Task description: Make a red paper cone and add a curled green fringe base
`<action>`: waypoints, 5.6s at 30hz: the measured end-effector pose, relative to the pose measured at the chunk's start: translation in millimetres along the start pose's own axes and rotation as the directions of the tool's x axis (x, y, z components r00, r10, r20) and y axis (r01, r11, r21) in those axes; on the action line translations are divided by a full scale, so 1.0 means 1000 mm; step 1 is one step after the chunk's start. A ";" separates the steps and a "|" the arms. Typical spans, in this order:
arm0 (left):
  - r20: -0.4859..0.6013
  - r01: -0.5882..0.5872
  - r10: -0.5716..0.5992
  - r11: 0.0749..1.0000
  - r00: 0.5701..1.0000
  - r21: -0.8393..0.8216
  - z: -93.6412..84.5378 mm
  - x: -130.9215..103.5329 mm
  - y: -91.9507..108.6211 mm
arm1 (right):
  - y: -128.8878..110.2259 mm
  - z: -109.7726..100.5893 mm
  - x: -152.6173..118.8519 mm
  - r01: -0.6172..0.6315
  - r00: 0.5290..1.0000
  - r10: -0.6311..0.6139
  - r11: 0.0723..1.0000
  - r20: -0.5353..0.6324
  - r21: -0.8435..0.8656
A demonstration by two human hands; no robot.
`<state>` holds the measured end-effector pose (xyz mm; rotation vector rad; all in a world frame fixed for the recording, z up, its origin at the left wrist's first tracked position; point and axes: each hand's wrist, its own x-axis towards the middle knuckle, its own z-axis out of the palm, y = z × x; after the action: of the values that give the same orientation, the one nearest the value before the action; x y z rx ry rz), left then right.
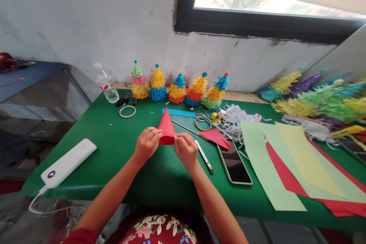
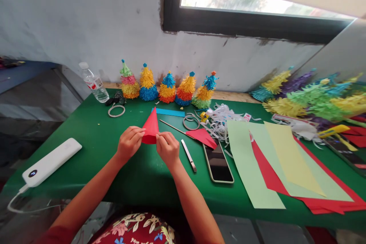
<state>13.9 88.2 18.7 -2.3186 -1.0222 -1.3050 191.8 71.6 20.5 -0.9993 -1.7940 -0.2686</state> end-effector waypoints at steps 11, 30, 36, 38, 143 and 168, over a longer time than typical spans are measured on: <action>-0.097 0.117 -0.131 0.983 0.987 -0.140 0.003 0.003 0.001 | 0.000 -0.006 0.006 0.048 0.998 -0.052 0.990 0.025 0.134; 0.011 -0.055 0.057 0.985 0.998 -0.165 0.001 0.002 0.002 | -0.001 -0.003 0.002 0.073 0.996 -0.065 0.984 -0.057 0.162; 0.022 -0.063 0.070 0.970 0.997 -0.236 0.001 0.002 0.009 | -0.003 -0.003 0.001 0.101 0.994 -0.094 0.979 -0.049 0.179; 0.012 -0.049 0.053 0.971 0.999 -0.233 0.000 0.002 0.009 | -0.003 -0.003 0.002 0.086 0.996 -0.078 0.979 -0.052 0.185; 0.389 0.476 -0.345 0.219 0.854 -0.852 -0.004 0.072 -0.011 | 0.021 0.002 -0.014 -0.118 0.805 0.147 0.989 0.575 -0.088; 0.452 0.519 -0.323 0.164 0.832 -0.839 -0.002 0.064 -0.015 | 0.012 0.017 -0.020 -0.201 0.784 0.062 0.967 0.617 0.158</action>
<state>23.6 125.7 72.0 -3.1285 -1.1850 -2.5798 192.1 78.7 -7.3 -1.1251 -2.2541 0.3859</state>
